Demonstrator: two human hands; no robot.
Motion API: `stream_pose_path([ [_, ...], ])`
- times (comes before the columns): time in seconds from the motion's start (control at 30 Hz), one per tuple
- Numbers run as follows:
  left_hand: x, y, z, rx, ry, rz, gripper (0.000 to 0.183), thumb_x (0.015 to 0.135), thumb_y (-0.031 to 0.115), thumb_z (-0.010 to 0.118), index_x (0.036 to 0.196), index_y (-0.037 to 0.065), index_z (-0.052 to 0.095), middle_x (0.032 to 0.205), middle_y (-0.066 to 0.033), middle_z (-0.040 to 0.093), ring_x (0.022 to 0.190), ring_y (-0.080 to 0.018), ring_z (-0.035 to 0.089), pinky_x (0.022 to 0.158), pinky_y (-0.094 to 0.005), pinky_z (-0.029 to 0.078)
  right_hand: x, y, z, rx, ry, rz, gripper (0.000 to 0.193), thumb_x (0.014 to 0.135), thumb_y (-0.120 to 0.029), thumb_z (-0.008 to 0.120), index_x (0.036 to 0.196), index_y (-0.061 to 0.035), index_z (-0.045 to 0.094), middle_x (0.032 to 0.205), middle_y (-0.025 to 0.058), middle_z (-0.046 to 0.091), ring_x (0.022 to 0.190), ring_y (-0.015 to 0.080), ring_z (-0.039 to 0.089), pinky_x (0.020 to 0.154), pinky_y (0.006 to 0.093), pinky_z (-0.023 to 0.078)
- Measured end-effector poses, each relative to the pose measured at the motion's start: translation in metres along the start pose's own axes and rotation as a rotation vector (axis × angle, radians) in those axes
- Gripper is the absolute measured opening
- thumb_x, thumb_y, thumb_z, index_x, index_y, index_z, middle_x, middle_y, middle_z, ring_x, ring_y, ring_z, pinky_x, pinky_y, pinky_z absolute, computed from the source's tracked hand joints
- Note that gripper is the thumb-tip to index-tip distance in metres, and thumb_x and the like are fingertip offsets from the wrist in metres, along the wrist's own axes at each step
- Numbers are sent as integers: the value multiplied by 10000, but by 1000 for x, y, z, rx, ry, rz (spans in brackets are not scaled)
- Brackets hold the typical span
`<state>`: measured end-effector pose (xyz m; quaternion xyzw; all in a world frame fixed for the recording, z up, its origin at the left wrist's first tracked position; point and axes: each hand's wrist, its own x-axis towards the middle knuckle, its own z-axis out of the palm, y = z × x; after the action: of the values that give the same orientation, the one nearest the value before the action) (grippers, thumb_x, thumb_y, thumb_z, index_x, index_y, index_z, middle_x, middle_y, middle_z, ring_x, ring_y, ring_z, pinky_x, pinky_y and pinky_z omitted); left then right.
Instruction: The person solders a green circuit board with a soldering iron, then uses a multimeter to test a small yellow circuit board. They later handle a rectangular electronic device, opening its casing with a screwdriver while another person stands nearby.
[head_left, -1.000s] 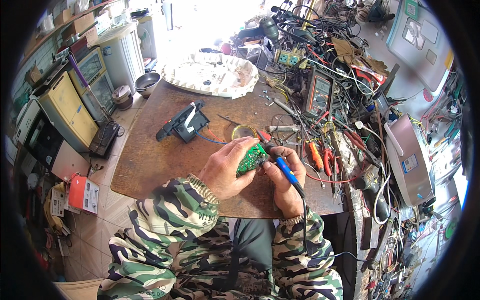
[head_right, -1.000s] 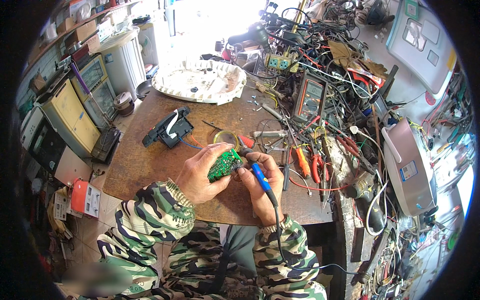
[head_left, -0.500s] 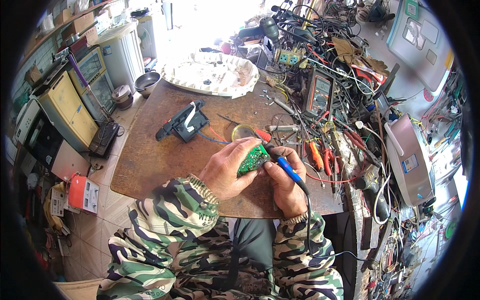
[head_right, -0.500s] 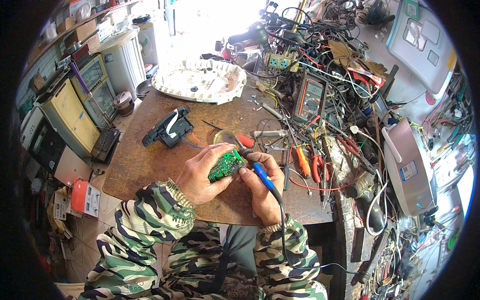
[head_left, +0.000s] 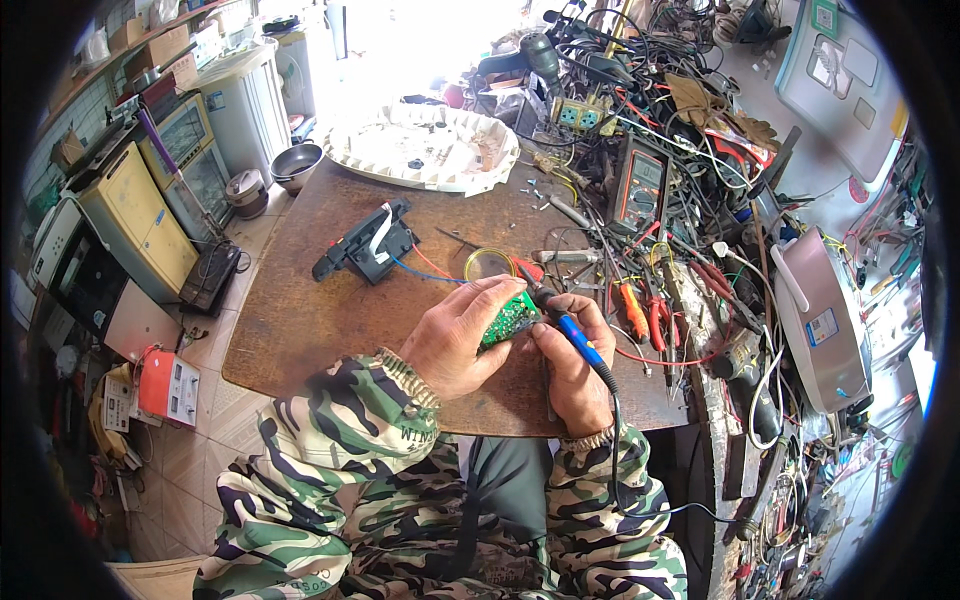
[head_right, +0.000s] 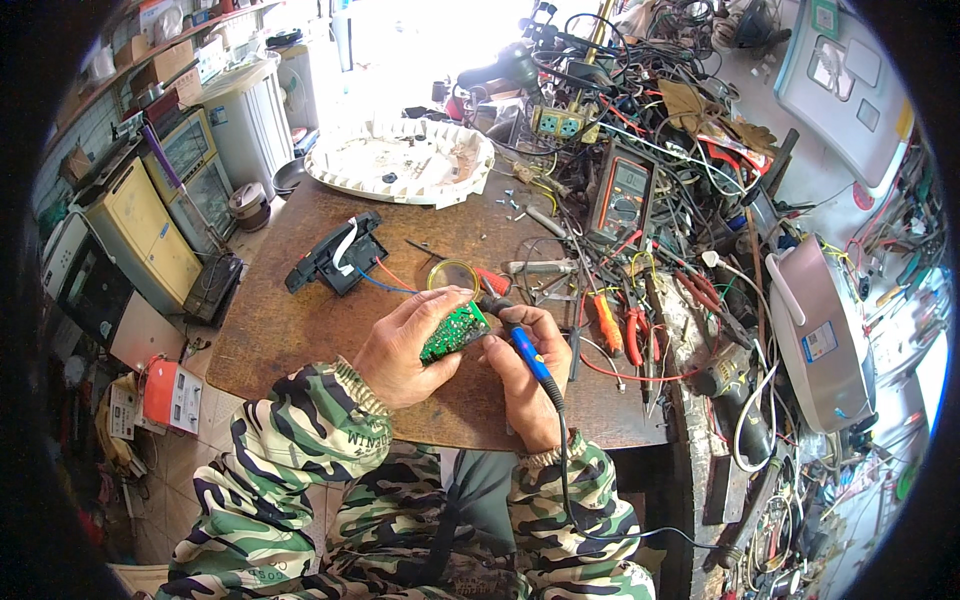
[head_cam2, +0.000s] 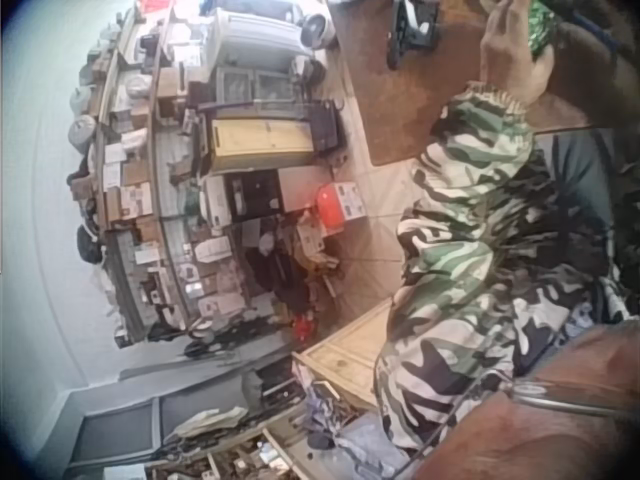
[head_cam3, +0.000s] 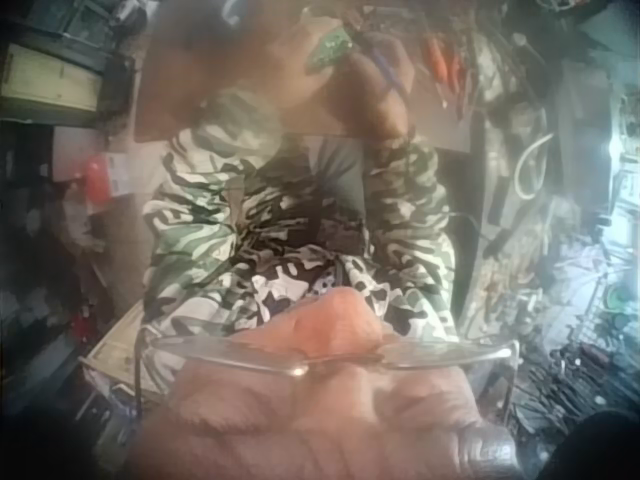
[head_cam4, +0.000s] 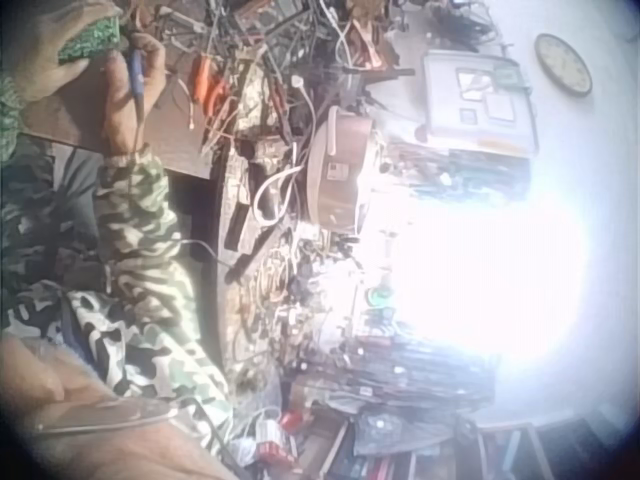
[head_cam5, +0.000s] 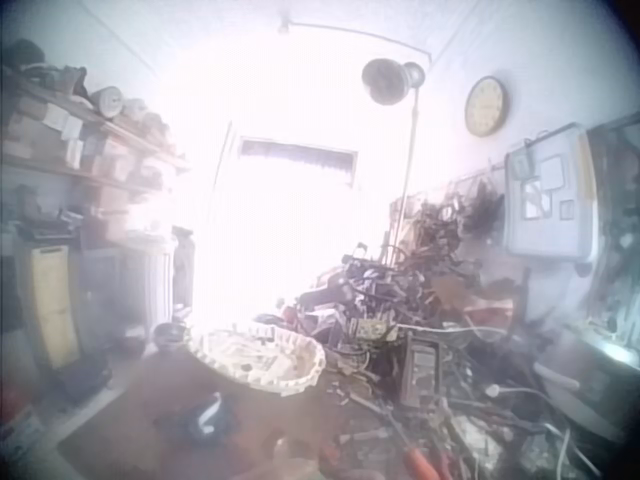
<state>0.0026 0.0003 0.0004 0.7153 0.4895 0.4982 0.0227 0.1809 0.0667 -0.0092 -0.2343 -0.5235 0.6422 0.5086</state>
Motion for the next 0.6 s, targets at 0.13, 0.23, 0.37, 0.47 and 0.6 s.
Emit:
stream_pose_path([
  [0.13, 0, 0, 1, 9, -3, -1, 706, 765, -32, 777, 1424, 40, 535, 1363, -188, 629, 1290, -362, 612, 1089, -433, 509, 0, 2, 0, -31, 7, -17, 338, 883, -4, 728, 1191, -2, 589, 910, 48, 680, 757, 97, 646, 719, 250, 550],
  [0.23, -1, -1, 1, 9, 0, 18, 707, 759, -39, 777, 1420, 41, 538, 1359, -185, 632, 1285, -359, 616, 1087, -430, 510, 0, -4, 3, 9, 3, 38, 336, 884, -7, 731, 1188, -4, 589, 899, 40, 677, 748, 90, 640, 706, 240, 545],
  [0.37, 1, -2, 1, -7, 6, 45, 706, 755, -47, 775, 1415, 47, 541, 1352, -179, 639, 1277, -356, 621, 1082, -430, 513, -1, 0, 1, -43, -5, -21, 326, 889, 2, 731, 1182, -5, 588, 883, 33, 673, 740, 87, 635, 691, 231, 538],
  [0.47, 1, 0, -1, 5, -9, 52, 707, 754, -47, 776, 1414, 45, 540, 1350, -176, 641, 1274, -357, 624, 1081, -428, 514, -2, 2, 1, -58, -16, -51, 325, 889, 20, 726, 1182, -5, 588, 882, 34, 674, 737, 90, 635, 690, 235, 539],
  [0.6, 1, 2, -2, -17, 9, -11, 703, 761, -43, 773, 1417, 35, 534, 1351, -177, 640, 1269, -353, 627, 1086, -418, 508, -2, 3, 2, -54, -4, -68, 309, 916, -10, 716, 1201, 5, 597, 908, 46, 685, 765, 96, 649, 711, 244, 545],
])
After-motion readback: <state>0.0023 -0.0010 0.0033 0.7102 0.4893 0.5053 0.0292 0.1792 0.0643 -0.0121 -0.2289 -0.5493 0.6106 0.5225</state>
